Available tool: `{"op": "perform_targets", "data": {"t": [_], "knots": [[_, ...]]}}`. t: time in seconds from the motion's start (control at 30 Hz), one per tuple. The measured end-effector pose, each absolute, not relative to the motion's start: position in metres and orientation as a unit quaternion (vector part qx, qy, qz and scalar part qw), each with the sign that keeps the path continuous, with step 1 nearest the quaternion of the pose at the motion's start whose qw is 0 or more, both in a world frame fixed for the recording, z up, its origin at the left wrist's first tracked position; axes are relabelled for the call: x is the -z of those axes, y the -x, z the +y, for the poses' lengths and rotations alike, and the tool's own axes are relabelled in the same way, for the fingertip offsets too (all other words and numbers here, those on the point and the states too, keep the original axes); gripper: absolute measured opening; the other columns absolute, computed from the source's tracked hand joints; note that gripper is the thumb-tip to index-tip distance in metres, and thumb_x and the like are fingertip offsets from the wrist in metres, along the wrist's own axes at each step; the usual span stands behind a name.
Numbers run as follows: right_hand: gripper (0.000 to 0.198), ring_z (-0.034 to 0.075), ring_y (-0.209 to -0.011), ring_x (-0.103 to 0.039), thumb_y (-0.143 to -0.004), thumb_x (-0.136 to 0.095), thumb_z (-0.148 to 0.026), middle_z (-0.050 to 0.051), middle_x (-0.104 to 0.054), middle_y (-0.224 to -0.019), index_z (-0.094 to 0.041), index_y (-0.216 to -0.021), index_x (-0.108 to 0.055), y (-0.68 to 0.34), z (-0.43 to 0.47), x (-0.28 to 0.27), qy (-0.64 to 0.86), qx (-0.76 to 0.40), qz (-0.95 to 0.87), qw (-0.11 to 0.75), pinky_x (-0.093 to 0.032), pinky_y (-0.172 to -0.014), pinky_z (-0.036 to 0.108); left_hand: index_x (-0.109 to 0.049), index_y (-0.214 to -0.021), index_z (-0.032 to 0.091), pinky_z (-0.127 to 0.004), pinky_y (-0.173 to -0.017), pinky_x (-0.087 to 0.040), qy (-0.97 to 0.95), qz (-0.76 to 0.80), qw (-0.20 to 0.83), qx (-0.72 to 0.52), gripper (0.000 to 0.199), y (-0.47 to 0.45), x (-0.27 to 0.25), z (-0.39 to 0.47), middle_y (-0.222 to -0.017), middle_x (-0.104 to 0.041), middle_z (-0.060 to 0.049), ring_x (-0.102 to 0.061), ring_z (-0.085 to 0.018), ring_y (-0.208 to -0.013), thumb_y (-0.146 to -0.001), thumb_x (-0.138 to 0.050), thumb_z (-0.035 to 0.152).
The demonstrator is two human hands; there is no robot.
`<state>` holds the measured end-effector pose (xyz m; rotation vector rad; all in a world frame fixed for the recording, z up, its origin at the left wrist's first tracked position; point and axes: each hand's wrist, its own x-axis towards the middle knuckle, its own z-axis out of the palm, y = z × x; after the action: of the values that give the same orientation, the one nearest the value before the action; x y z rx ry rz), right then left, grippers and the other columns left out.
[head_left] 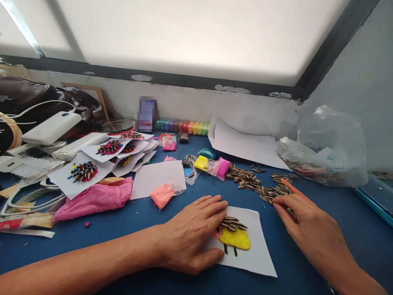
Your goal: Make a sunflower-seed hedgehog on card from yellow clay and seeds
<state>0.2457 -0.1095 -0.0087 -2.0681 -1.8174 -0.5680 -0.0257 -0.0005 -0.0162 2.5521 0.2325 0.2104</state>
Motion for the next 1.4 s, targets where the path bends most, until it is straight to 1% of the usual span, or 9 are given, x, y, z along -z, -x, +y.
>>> {"op": "perform_targets", "data": {"t": [0.2,0.57,0.7,0.83,0.9,1.0,1.1,1.2,1.4], "knots": [[0.038,0.024,-0.084,-0.073,-0.097,-0.04,-0.038,0.005,-0.075,-0.086,-0.025,-0.086,-0.075,-0.254,-0.099,0.013,0.719,0.171,-0.656,0.155,-0.055,-0.065,0.036,-0.04,-0.148,0.001,-0.046,-0.124,-0.02,-0.957,0.082,0.268,-0.076,0.075,0.024,0.016,0.002,-0.157,-0.036,-0.02,-0.027,-0.032,-0.149,-0.088,-0.063,0.04],[0.023,0.026,-0.077,-0.064,-0.09,-0.039,-0.029,0.008,-0.064,-0.079,-0.023,-0.076,-0.056,-0.251,-0.088,0.024,0.72,0.103,-0.673,0.133,-0.051,-0.073,0.042,-0.041,-0.149,0.004,-0.049,-0.123,-0.021,-0.965,0.067,0.237,-0.091,0.078,0.027,0.023,0.009,-0.158,-0.034,-0.021,-0.025,-0.034,-0.149,-0.092,-0.061,0.053],[0.02,0.025,-0.074,-0.064,-0.089,-0.037,-0.031,0.008,-0.063,-0.078,-0.024,-0.077,-0.051,-0.243,-0.094,0.017,0.733,0.088,-0.659,0.145,-0.051,-0.068,0.041,-0.041,-0.149,0.005,-0.049,-0.123,-0.021,-0.968,0.064,0.224,-0.096,0.077,0.027,0.026,0.009,-0.158,-0.034,-0.02,-0.026,-0.034,-0.149,-0.093,-0.059,0.055],[0.019,0.021,-0.054,-0.061,-0.088,-0.039,-0.033,0.006,-0.064,-0.071,-0.025,-0.077,-0.053,-0.233,-0.106,0.0,0.745,0.061,-0.645,0.159,-0.043,-0.046,0.033,-0.041,-0.149,0.006,-0.047,-0.123,-0.021,-0.97,0.063,0.212,-0.103,0.076,0.028,0.029,0.01,-0.158,-0.035,-0.019,-0.026,-0.034,-0.149,-0.094,-0.057,0.057],[0.018,0.017,-0.046,-0.056,-0.086,-0.042,-0.033,0.002,-0.062,-0.065,-0.025,-0.076,-0.055,-0.228,-0.112,-0.009,0.742,0.037,-0.65,0.162,-0.039,-0.041,0.03,-0.041,-0.149,0.007,-0.047,-0.123,-0.02,-0.97,0.063,0.211,-0.105,0.077,0.028,0.03,0.01,-0.158,-0.035,-0.019,-0.026,-0.033,-0.15,-0.094,-0.056,0.058],[0.02,0.015,-0.045,-0.055,-0.088,-0.046,-0.034,-0.001,-0.062,-0.062,-0.026,-0.078,-0.061,-0.221,-0.118,-0.019,0.732,-0.003,-0.661,0.167,-0.041,-0.041,0.028,-0.042,-0.148,0.008,-0.047,-0.123,-0.02,-0.969,0.067,0.214,-0.105,0.077,0.028,0.03,0.01,-0.158,-0.035,-0.018,-0.026,-0.033,-0.15,-0.093,-0.057,0.059],[0.022,0.015,-0.055,-0.061,-0.09,-0.05,-0.039,-0.002,-0.067,-0.069,-0.027,-0.082,-0.066,-0.213,-0.123,-0.025,0.721,-0.081,-0.663,0.184,-0.047,-0.048,0.027,-0.043,-0.148,0.009,-0.048,-0.123,-0.02,-0.969,0.07,0.215,-0.098,0.075,0.028,0.028,0.009,-0.158,-0.035,-0.018,-0.027,-0.032,-0.149,-0.093,-0.058,0.058],[0.022,0.015,-0.058,-0.062,-0.091,-0.052,-0.038,-0.002,-0.068,-0.069,-0.027,-0.08,-0.069,-0.205,-0.126,-0.026,0.706,-0.148,-0.666,0.189,-0.048,-0.051,0.026,-0.044,-0.147,0.007,-0.048,-0.123,-0.02,-0.97,0.066,0.213,-0.099,0.075,0.028,0.028,0.009,-0.157,-0.036,-0.019,-0.027,-0.032,-0.149,-0.093,-0.058,0.057],[0.019,0.013,-0.052,-0.058,-0.092,-0.054,-0.031,-0.003,-0.067,-0.066,-0.027,-0.08,-0.069,-0.191,-0.128,-0.018,0.664,-0.153,-0.697,0.221,-0.044,-0.047,0.024,-0.043,-0.147,0.009,-0.051,-0.121,-0.023,-0.968,0.066,0.219,-0.099,0.074,0.028,0.029,0.01,-0.157,-0.036,-0.019,-0.027,-0.034,-0.149,-0.093,-0.058,0.057]]}}
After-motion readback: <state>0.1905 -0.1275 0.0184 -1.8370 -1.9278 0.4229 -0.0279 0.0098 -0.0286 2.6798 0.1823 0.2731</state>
